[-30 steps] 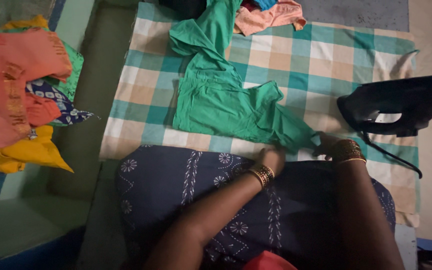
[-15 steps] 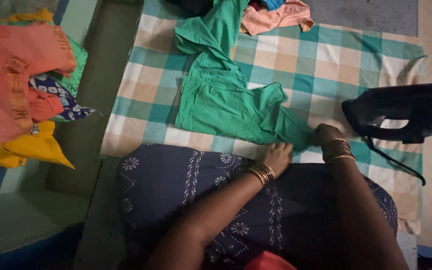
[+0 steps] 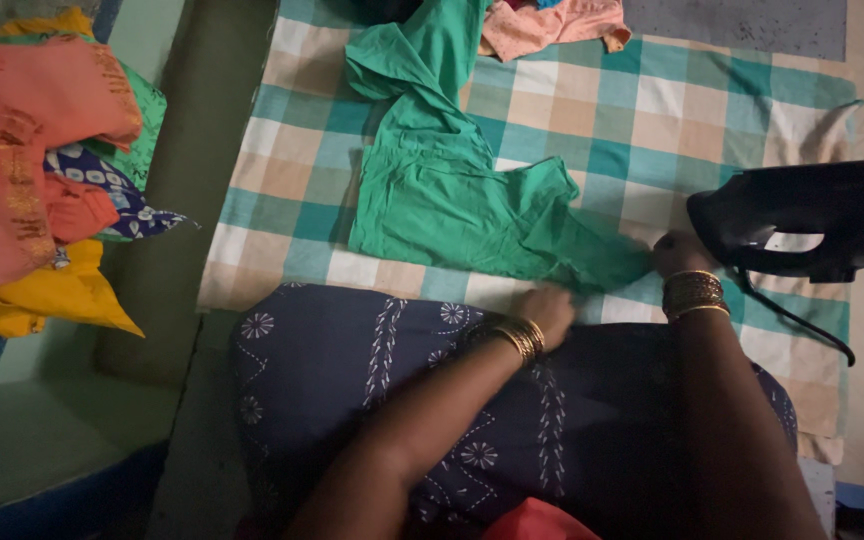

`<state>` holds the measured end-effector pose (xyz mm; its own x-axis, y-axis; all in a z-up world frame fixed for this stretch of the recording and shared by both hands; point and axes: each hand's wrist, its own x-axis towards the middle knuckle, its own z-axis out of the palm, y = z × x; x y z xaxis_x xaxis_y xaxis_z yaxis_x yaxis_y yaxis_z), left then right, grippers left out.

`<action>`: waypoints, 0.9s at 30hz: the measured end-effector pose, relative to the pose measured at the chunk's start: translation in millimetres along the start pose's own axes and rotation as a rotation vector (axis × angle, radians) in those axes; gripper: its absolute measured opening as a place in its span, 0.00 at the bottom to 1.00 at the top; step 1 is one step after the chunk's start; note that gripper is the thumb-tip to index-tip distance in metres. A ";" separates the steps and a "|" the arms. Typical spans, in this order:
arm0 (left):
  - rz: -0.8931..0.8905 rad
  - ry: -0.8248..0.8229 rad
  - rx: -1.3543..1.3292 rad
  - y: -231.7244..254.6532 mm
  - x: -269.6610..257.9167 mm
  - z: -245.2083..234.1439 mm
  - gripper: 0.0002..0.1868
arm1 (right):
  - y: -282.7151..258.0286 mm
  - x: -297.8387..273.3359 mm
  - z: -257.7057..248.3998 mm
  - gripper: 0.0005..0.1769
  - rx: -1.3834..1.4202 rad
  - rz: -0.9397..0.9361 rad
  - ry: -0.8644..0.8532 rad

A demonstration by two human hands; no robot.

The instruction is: The person irons a green garment on a checkered cloth laid on the floor. They repeatedly smooth the fabric with their hands and use a black iron to press different sections, adjusting the garment between passes.

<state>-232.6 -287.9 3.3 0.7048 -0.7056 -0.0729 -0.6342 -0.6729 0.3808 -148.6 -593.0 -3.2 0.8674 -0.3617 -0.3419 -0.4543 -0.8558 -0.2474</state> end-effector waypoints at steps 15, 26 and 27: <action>-0.349 0.507 -0.274 -59.8 6.0 -41.2 0.20 | -118.8 -151.3 -63.7 0.37 -0.017 0.020 -0.677; -0.284 0.453 -0.297 -61.9 8.1 -31.6 0.18 | -28.1 -55.1 56.7 0.30 -0.058 -0.729 -0.276; -0.288 0.441 -0.286 -60.9 10.2 -30.7 0.17 | -29.3 -58.3 65.1 0.24 0.087 -0.499 -0.411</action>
<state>-177.1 -247.3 7.7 0.9400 -0.3034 0.1560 -0.3302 -0.6940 0.6398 -199.0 -522.8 -35.1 0.8379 0.2569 -0.4816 -0.0471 -0.8450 -0.5328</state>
